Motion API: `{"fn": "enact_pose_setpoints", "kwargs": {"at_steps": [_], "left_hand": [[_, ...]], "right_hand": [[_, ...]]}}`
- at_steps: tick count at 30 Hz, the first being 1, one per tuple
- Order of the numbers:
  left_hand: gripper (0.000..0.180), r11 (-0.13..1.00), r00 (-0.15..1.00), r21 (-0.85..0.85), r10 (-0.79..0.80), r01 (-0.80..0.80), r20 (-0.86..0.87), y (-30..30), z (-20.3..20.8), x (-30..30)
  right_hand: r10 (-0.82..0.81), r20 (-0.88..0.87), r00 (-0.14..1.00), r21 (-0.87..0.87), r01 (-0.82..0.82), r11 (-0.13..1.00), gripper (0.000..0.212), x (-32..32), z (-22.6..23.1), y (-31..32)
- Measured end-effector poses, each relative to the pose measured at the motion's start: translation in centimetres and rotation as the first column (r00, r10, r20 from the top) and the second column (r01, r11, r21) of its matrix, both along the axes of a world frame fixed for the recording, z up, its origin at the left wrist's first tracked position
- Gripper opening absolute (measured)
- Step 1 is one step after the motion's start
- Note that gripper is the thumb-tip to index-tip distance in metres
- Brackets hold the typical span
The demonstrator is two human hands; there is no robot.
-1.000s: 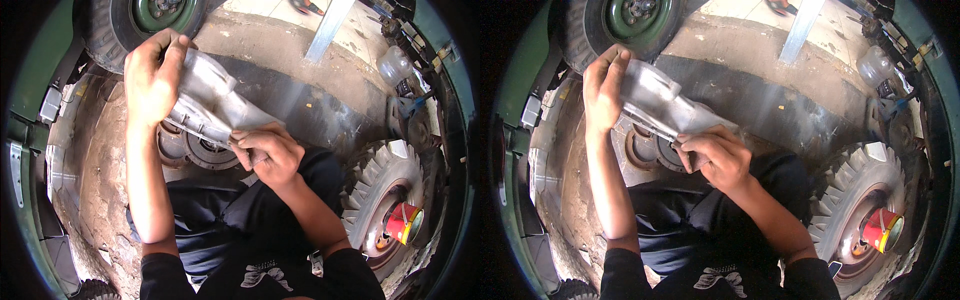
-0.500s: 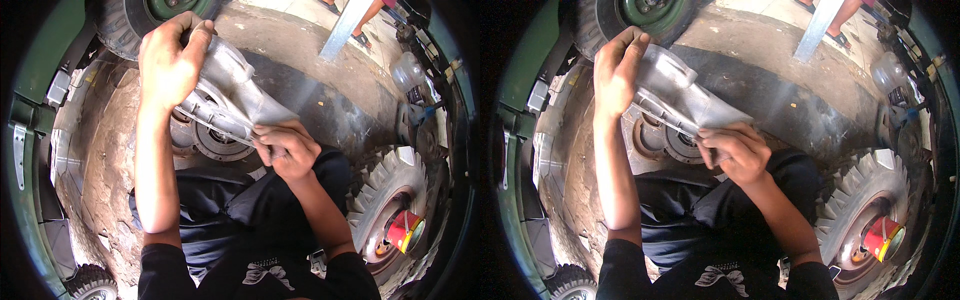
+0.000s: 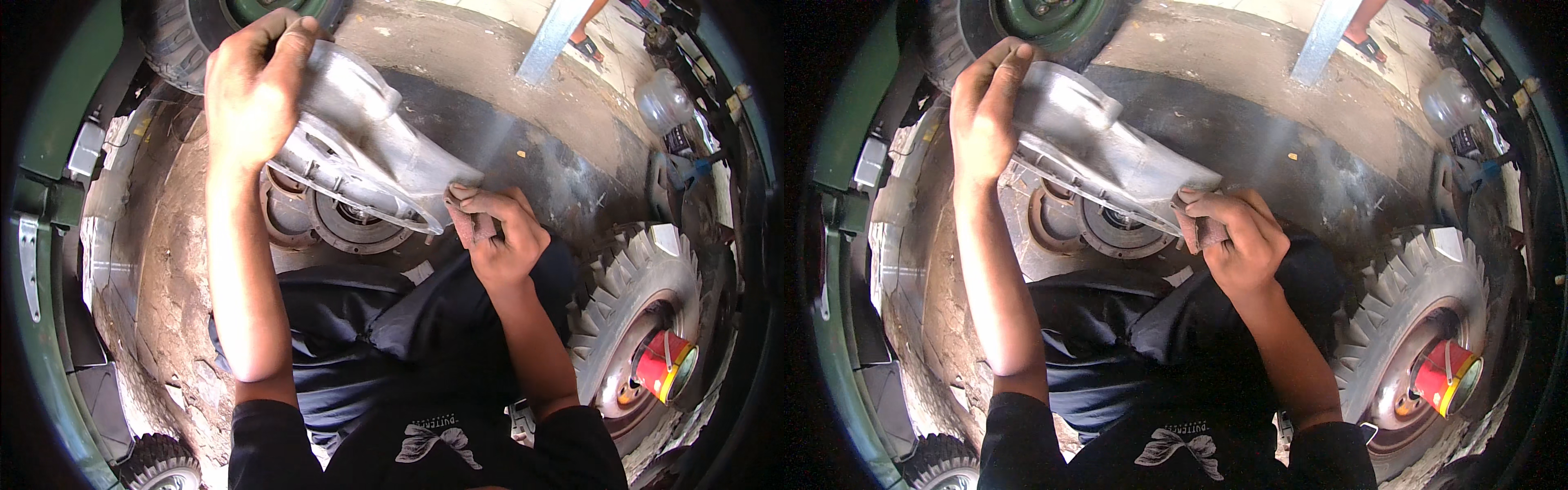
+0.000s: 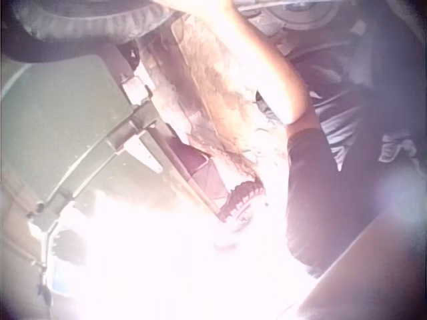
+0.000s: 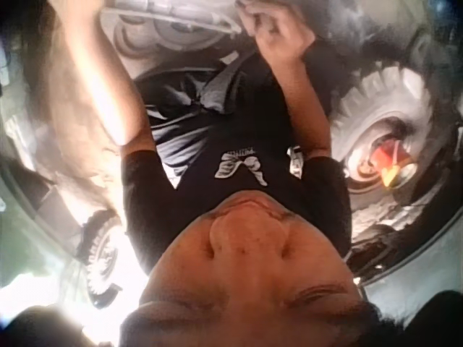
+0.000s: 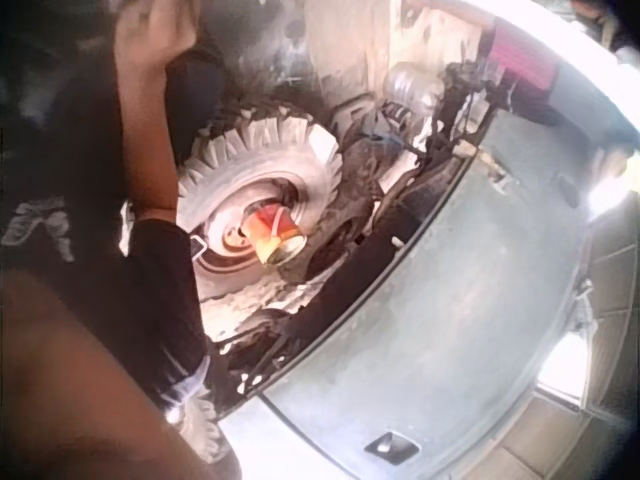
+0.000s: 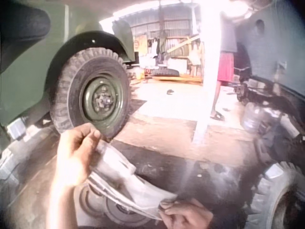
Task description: The person sits on the floor and uses a sanding block to smooth the surface of a metal part. They rotate the part to access different areas and continue sanding until the end of the clip.
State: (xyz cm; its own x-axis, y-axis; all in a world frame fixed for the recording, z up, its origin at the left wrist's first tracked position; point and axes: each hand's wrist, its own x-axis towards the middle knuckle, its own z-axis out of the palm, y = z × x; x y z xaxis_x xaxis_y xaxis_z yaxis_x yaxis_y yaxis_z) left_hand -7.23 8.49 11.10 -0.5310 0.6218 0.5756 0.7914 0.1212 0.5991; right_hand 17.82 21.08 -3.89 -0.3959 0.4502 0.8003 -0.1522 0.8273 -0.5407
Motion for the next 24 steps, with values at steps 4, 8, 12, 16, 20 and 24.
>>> {"fn": "enact_pose_setpoints", "kwargs": {"at_steps": [4,8,12,16,20,24], "left_hand": [[0.037,1.000,0.999,-0.025,0.018,-0.019,-0.029,0.1,-0.3,-0.3],[0.035,1.000,1.000,0.025,0.015,-0.015,-0.003,0.1,-0.4,0.0],[0.035,1.000,1.000,0.011,-0.011,0.011,-0.017,-0.3,-0.4,-0.1],[0.036,0.997,0.994,0.019,0.070,-0.068,-0.090,0.0,-0.4,0.2],[0.036,0.997,0.997,0.035,0.073,-0.072,-0.034,0.0,-0.4,0.3],[0.036,0.993,0.990,0.037,0.112,-0.109,-0.081,0.3,-0.4,0.7]], "right_hand": [[-0.100,0.008,0.995,-0.077,0.101,0.992,0.018,-0.1,0.7,-0.1],[-0.064,-0.051,0.997,-0.100,0.059,0.993,0.019,-2.5,1.9,-2.7],[-0.066,0.103,0.992,-0.202,0.086,0.976,0.017,-0.8,2.8,-1.6],[-0.215,0.287,0.934,-0.174,0.271,0.947,0.015,-0.5,5.2,-1.9],[-0.107,0.195,0.975,-0.157,0.139,0.978,0.011,-1.4,4.4,-3.3],[-0.157,0.234,0.959,-0.337,0.232,0.913,0.016,0.2,4.1,-1.8]]}}
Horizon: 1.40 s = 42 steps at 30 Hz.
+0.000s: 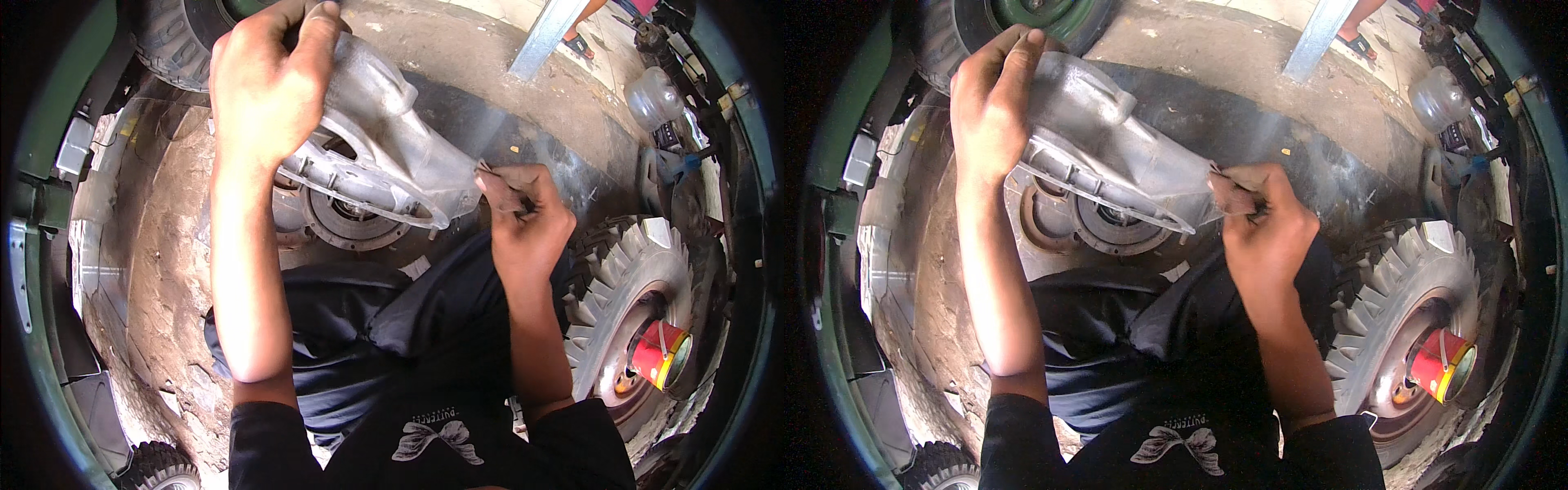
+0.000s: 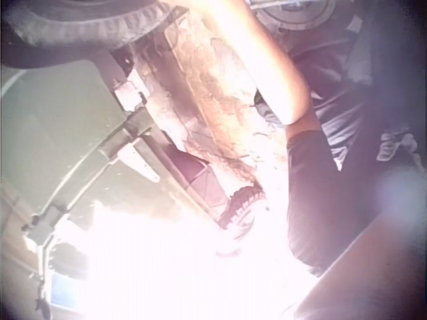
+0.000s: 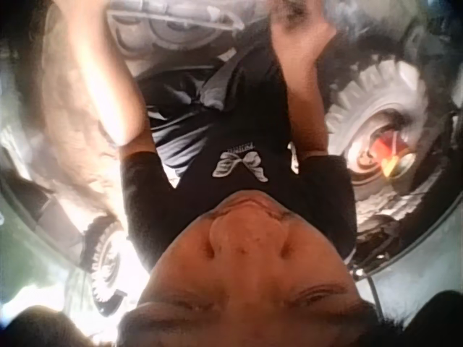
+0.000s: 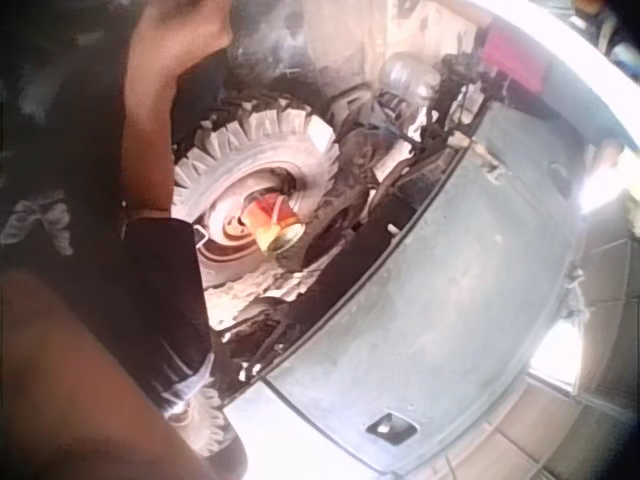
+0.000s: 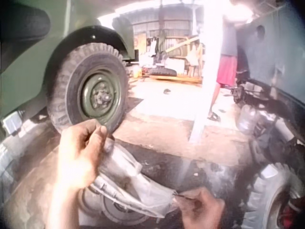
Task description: The person sits on the floor and uses a sanding block to smooth the surface of a metal part. They rotate the part to access different areas and continue sanding until the end of the clip.
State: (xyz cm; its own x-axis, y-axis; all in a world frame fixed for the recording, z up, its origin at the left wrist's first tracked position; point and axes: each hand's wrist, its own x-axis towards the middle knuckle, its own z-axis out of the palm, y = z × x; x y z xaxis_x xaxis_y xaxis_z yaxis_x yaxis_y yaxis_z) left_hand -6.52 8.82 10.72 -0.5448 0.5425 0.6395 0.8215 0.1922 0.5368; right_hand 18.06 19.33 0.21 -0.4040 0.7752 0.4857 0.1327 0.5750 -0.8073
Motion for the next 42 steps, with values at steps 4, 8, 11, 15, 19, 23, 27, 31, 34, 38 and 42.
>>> {"fn": "enact_pose_setpoints", "kwargs": {"at_steps": [4,8,11,15,19,23,27,31,34,38,42], "left_hand": [[0.036,0.999,0.999,-0.032,0.018,-0.017,0.030,0.1,0.6,0.5],[0.036,1.000,0.999,-0.009,0.001,-0.002,-0.038,-0.1,0.1,-0.3],[0.035,1.000,0.998,-0.020,0.003,-0.005,-0.068,0.4,0.3,0.1],[0.036,0.999,0.998,-0.027,0.020,-0.018,0.059,0.0,0.4,0.2],[0.036,0.999,1.000,-0.033,-0.008,0.008,0.024,-0.1,0.2,-0.8],[0.039,0.999,0.999,-0.005,0.036,-0.036,-0.001,0.1,0.0,-1.3],[0.041,0.999,0.992,0.016,-0.054,0.052,0.116,-0.2,-0.5,-3.3],[0.039,0.997,0.995,0.006,-0.072,0.072,0.071,0.1,0.3,-1.0],[0.038,0.990,0.986,0.068,-0.129,0.122,0.110,0.0,0.2,-0.9],[0.039,0.981,0.977,0.103,-0.175,0.163,0.121,-0.3,-0.1,-1.4],[0.038,0.989,0.982,0.044,-0.144,0.140,0.124,-0.4,0.2,-1.1]], "right_hand": [[0.026,-0.061,0.998,0.187,-0.014,0.982,0.015,-3.7,0.6,-2.2],[0.058,0.010,0.998,0.080,-0.059,0.995,0.015,-1.1,0.2,0.0],[0.041,-0.047,0.998,0.031,-0.040,0.999,0.007,-1.1,-0.4,0.7],[0.145,-0.091,0.985,0.148,-0.130,0.980,0.019,-3.8,0.9,-1.5],[0.197,0.018,0.980,0.046,-0.197,0.979,0.015,-1.6,0.6,1.7],[0.235,-0.154,0.960,-0.157,-0.259,0.953,0.011,0.9,-1.8,5.8],[0.069,-0.385,0.920,-0.413,-0.239,0.879,0.016,0.3,-5.4,6.5],[-0.051,-0.432,0.901,-0.525,-0.205,0.826,0.030,0.2,-7.1,6.3],[-0.027,-0.440,0.897,-0.524,-0.232,0.819,0.035,0.3,-6.1,6.3],[0.057,-0.472,0.880,-0.517,-0.329,0.790,0.037,0.5,-6.3,6.1],[0.088,-0.539,0.838,-0.503,-0.404,0.764,0.031,0.2,-6.4,6.0]]}}
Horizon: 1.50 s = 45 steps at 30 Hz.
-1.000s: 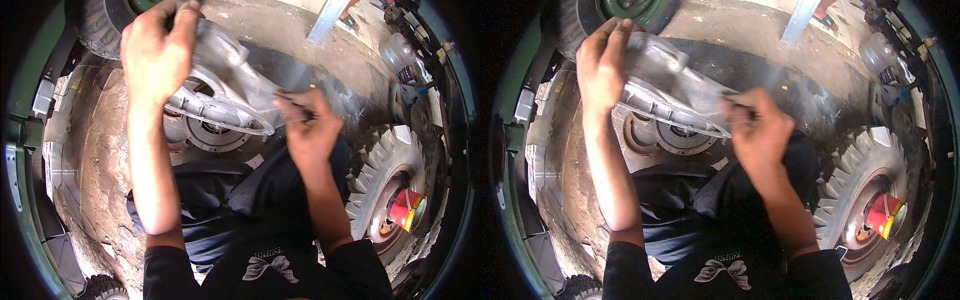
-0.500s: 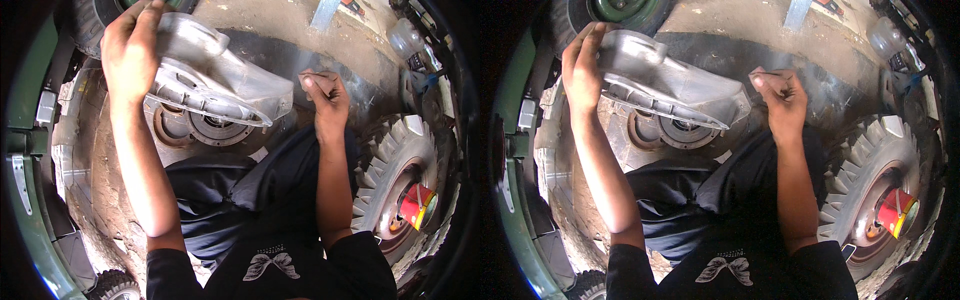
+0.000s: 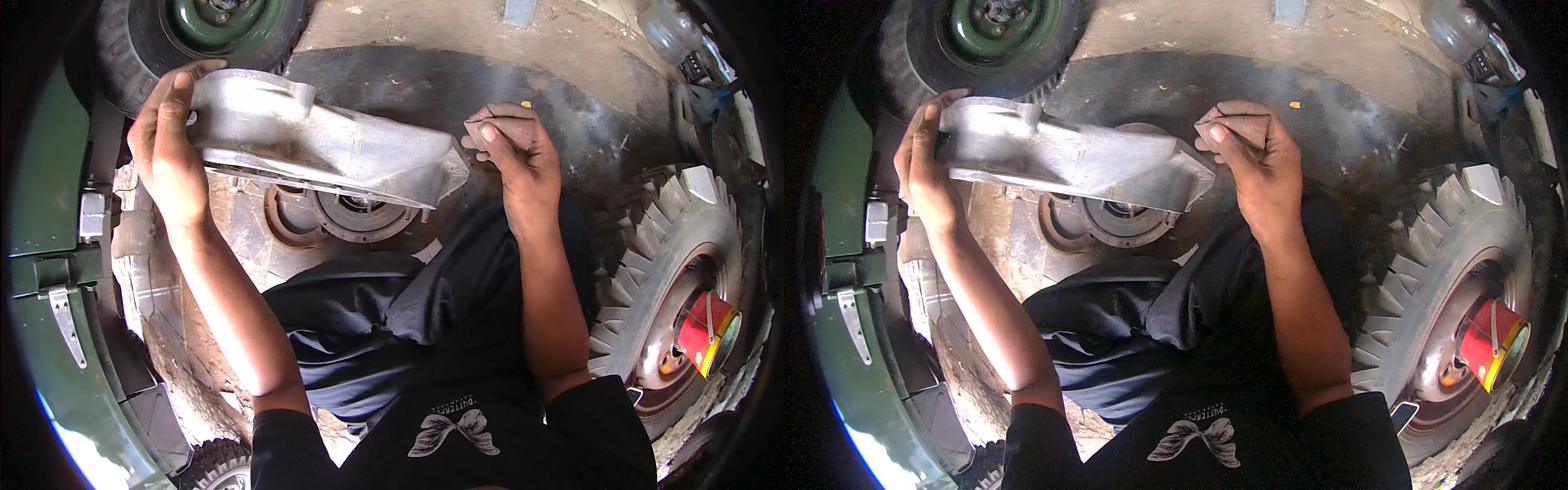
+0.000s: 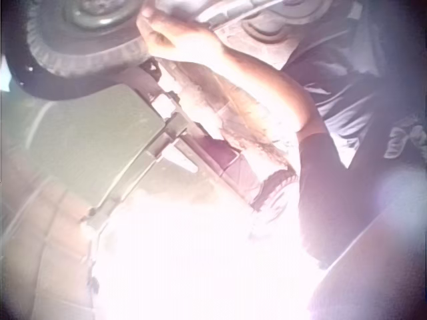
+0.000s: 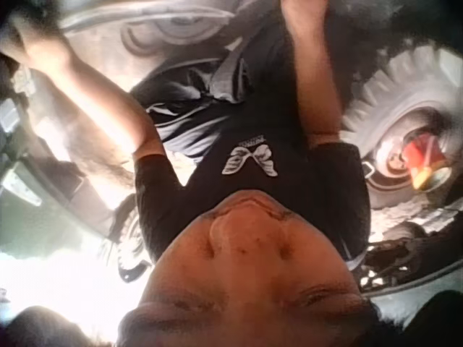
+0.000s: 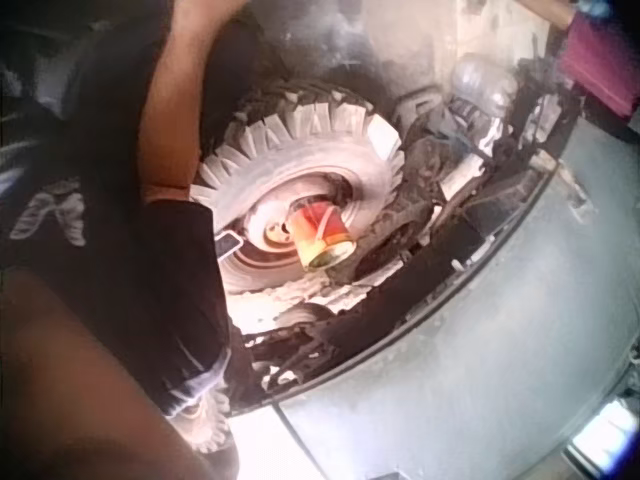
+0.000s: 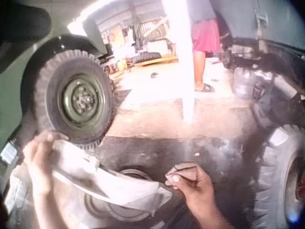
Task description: The person sits on the floor and uses a sanding block to smooth the surface of a metal part. They rotate the part to access different areas and continue sanding until the end of the clip.
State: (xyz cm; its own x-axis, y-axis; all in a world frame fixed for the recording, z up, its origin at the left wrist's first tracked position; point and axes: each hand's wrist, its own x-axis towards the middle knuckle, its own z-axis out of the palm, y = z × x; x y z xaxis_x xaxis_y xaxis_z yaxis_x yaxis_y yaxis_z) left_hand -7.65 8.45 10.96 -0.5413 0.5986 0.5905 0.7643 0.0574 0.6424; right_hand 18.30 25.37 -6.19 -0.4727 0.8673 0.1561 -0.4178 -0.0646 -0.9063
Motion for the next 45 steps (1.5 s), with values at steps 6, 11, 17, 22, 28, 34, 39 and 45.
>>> {"fn": "enact_pose_setpoints", "kwargs": {"at_steps": [6,11,17,22,28,34,39,45], "left_hand": [[0.033,0.995,0.993,-0.095,-0.052,0.042,-0.104,-1.4,0.2,-0.5],[0.032,0.998,0.991,-0.049,-0.046,0.040,-0.127,-1.1,-0.4,-0.1],[0.034,0.998,0.989,-0.010,-0.060,0.059,-0.139,-0.7,-0.4,0.4],[0.035,0.998,0.994,-0.012,-0.057,0.056,-0.098,-0.9,-0.6,0.5],[0.033,0.997,0.987,0.012,-0.080,0.083,-0.137,-0.5,-0.6,0.6],[0.032,0.998,0.990,0.005,-0.054,0.055,-0.127,-0.2,-0.4,0.9],[0.031,0.992,0.984,0.061,-0.103,0.113,-0.145,-0.4,-1.0,0.3],[0.028,0.996,0.986,0.023,-0.086,0.090,-0.146,-0.4,-0.5,1.0]], "right_hand": [[0.037,-0.036,0.999,0.000,-0.037,0.999,0.023,0.2,0.4,-0.3],[0.041,-0.033,0.999,0.068,-0.038,0.997,0.023,0.5,0.8,-0.2],[0.051,-0.023,0.998,0.163,-0.047,0.986,0.022,0.7,0.6,-0.2],[-0.001,0.090,0.996,0.534,-0.048,0.844,0.014,0.2,3.8,-1.6],[0.092,0.247,0.965,0.666,-0.238,0.707,0.006,-3.4,8.2,-3.1],[0.233,0.322,0.918,0.537,-0.380,0.753,0.010,-6.7,10.3,-3.3],[0.127,0.294,0.947,0.622,-0.290,0.727,0.013,-5.5,9.3,-3.8],[0.055,0.206,0.977,0.590,-0.169,0.790,0.007,-5.2,8.2,-4.0]]}}
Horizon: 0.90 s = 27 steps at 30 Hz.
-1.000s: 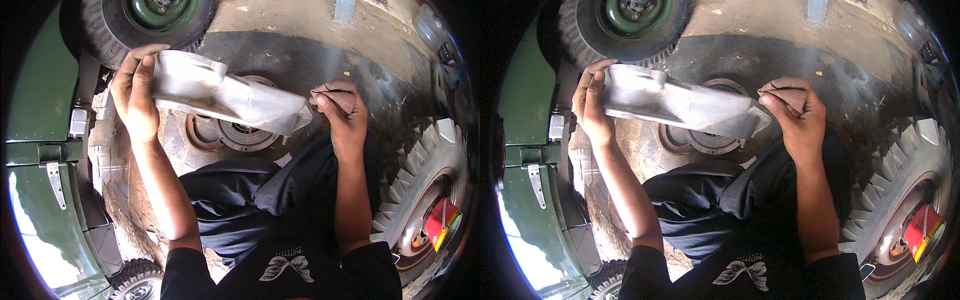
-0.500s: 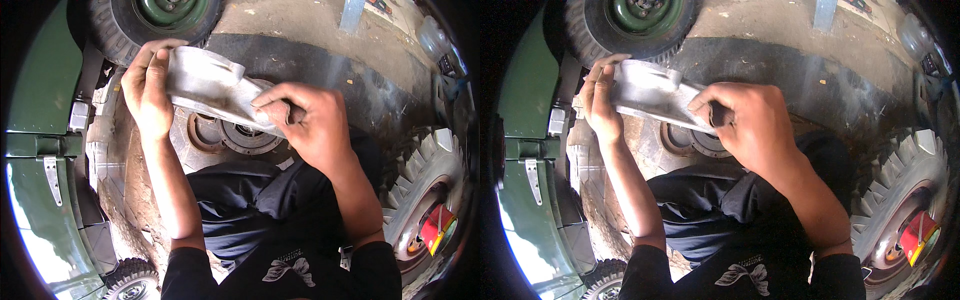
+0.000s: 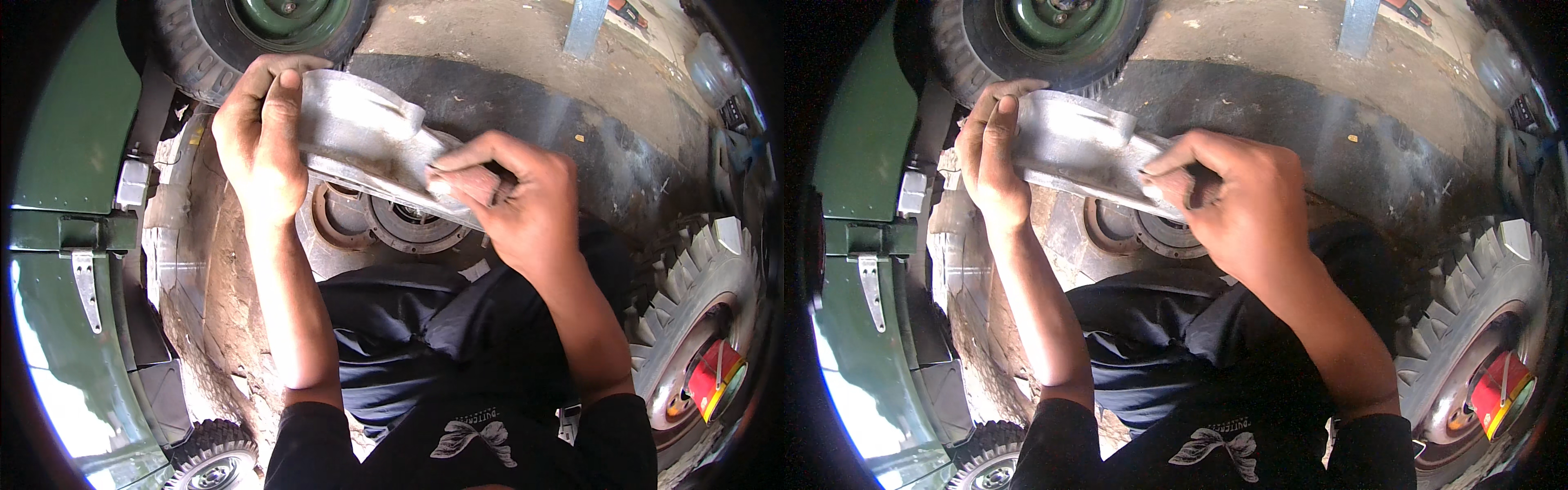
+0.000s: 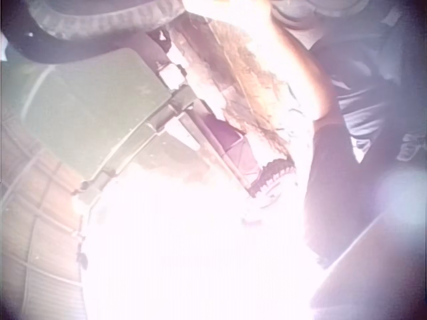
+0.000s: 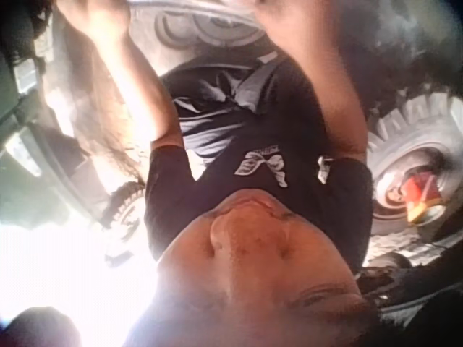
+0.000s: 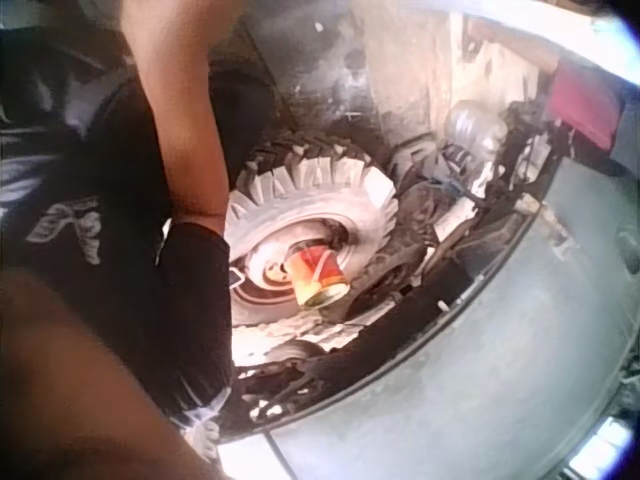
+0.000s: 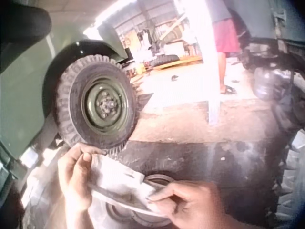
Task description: The person sits on the floor and uses a sanding block to smooth the surface of a metal part. They rotate the part to access different areas and continue sanding until the end of the clip.
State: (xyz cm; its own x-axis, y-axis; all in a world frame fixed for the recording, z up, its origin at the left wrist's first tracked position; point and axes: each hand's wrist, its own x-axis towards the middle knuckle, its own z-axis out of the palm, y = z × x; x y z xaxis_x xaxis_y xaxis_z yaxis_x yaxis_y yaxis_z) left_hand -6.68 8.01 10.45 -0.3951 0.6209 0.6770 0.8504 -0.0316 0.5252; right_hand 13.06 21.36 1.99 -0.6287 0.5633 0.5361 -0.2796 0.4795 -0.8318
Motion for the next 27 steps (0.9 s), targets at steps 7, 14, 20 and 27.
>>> {"fn": "enact_pose_setpoints", "kwargs": {"at_steps": [7,14,20,27], "left_hand": [[0.027,1.000,1.000,0.013,-0.003,0.003,0.016,-0.1,0.0,0.0],[0.026,0.999,1.000,0.025,0.029,-0.029,-0.009,0.6,-0.1,0.3],[0.028,0.998,0.997,-0.005,0.067,-0.067,-0.028,0.3,0.3,0.5],[0.031,1.000,1.000,0.002,-0.002,0.002,0.004,-0.1,-0.2,0.8]], "right_hand": [[-0.118,-0.186,0.975,0.155,0.148,0.977,0.015,-2.7,0.5,-1.6],[-0.123,-0.166,0.978,0.218,0.158,0.963,0.015,-2.4,1.3,-1.2],[0.182,0.011,0.983,0.045,-0.182,0.982,0.014,-2.1,2.0,0.8],[0.458,0.058,0.887,0.032,-0.460,0.887,0.018,-0.8,1.6,4.2]]}}
